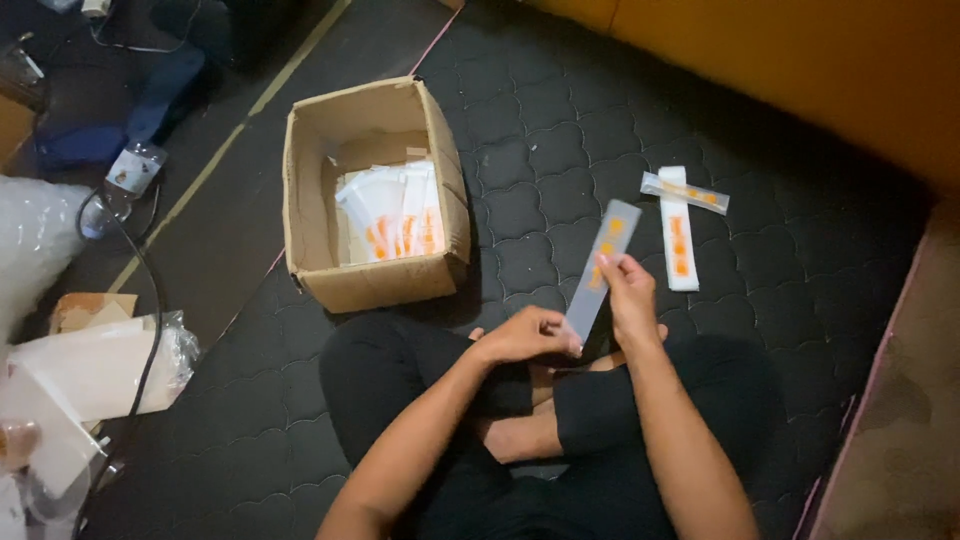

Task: A person sitting on the floor is manually inserting thin paper strips into narrow plastic sleeves and organizing them.

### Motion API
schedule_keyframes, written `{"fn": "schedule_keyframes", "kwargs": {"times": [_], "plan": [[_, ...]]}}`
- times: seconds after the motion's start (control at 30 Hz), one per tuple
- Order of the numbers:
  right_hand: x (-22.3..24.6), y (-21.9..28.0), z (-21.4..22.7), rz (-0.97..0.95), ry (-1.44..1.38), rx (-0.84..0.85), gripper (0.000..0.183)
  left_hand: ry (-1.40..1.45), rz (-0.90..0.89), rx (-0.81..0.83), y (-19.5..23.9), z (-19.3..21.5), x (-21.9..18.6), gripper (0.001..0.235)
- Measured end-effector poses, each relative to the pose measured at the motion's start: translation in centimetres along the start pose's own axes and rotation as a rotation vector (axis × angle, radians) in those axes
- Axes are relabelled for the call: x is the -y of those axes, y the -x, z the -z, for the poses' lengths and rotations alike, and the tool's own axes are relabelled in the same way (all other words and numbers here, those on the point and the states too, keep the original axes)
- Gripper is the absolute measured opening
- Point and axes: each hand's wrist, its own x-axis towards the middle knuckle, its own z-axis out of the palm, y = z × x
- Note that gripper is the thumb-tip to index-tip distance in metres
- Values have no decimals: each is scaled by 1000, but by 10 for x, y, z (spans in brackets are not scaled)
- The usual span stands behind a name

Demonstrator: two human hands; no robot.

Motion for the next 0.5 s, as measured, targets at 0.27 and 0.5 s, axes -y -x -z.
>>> {"fn": "schedule_keyframes", "kwargs": {"times": [0.27,0.5], "plan": [[-4,6,-5,-43,265,188,18,99,-57,-351,-23,51,-31,28],[-2,12,-14,-73,299,322,14,85,-70,-502,-67,73,-12,17]]}}
